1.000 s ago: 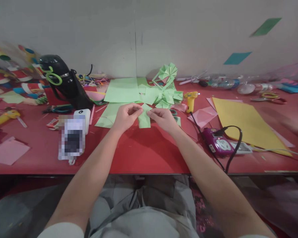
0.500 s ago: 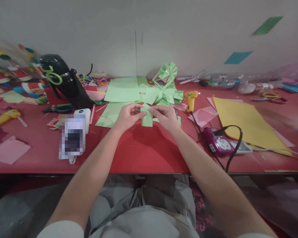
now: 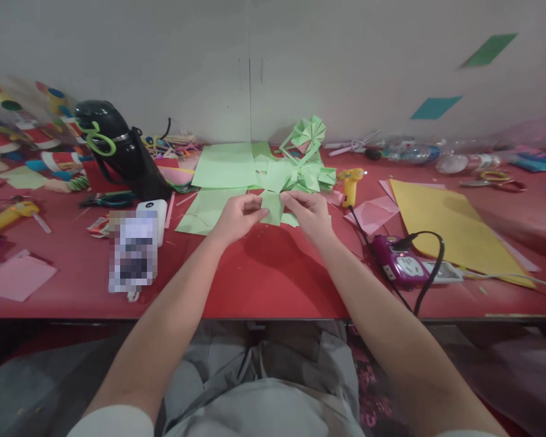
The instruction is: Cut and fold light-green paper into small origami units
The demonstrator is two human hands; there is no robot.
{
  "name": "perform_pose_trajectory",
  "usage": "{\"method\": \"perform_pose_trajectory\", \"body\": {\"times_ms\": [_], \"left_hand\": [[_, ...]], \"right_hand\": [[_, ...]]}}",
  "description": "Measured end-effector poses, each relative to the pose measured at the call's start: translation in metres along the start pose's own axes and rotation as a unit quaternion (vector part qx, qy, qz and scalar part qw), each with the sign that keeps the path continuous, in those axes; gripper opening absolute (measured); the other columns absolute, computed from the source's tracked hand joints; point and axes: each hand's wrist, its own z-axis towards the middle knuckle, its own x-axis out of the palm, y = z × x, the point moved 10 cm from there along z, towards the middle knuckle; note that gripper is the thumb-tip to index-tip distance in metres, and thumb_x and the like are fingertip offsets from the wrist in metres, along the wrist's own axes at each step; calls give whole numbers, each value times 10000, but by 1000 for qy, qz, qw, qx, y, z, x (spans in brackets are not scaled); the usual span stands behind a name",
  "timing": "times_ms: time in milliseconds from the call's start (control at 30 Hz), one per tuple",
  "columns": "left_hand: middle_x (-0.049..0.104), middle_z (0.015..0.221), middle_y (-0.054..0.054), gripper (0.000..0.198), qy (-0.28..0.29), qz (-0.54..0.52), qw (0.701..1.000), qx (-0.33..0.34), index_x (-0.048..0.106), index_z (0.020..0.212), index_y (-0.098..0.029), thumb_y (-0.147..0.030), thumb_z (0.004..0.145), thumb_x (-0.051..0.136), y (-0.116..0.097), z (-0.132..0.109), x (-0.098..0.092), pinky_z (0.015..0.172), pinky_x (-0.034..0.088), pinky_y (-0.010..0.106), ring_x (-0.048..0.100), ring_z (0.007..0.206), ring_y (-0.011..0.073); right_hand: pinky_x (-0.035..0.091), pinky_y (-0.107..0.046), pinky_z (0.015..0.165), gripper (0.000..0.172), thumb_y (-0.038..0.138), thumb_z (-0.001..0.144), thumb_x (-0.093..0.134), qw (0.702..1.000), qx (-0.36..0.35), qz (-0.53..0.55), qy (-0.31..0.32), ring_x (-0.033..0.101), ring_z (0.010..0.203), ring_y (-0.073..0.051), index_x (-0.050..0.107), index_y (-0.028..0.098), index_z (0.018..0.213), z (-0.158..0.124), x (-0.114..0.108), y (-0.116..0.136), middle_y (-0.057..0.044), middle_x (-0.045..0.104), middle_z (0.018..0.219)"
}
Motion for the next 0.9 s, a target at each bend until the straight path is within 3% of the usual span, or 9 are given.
{"method": "perform_pose_trajectory", "body": {"times_ms": [167, 367, 633, 900], "left_hand": [[707, 802, 50, 306, -10, -14, 1000, -19, 664, 815, -155, -374, 675, 824, 1, -1, -2, 715, 584, 341, 686, 773, 194], [659, 696, 27, 374, 17, -47, 997, -57, 637, 790, -161, -463, 681, 829, 3, -4, 6, 551, 578, 303, 671, 564, 163], [606, 625, -9, 317, -7, 63, 998, -6, 589, 742, -185, -459, 769, 745, -5, -2, -1, 533, 470, 276, 594, 484, 129], [555, 653, -8, 280, -15, 61, 997, 48, 561, 709, -188, -421, 822, 667, -18, -4, -3, 602, 433, 272, 512, 603, 123]], "right_hand": [[578, -387, 779, 250, 465, 765, 739, 1000, 25, -8, -5, 641, 748, -193, 771, 220, 806, 1, -1, -6, -40, 709, 784], [567, -356, 734, 258, 471, 761, 735, 999, 23, -23, -28, 609, 700, -178, 747, 213, 773, 3, -8, -7, -26, 651, 703], [555, -339, 708, 275, 471, 749, 753, 999, 30, -3, -21, 583, 648, -157, 736, 197, 743, 2, -6, -5, -7, 591, 628], [579, -345, 732, 284, 490, 727, 773, 999, 42, 21, -6, 603, 657, -152, 758, 210, 771, -1, 0, -3, -11, 636, 684]]}}
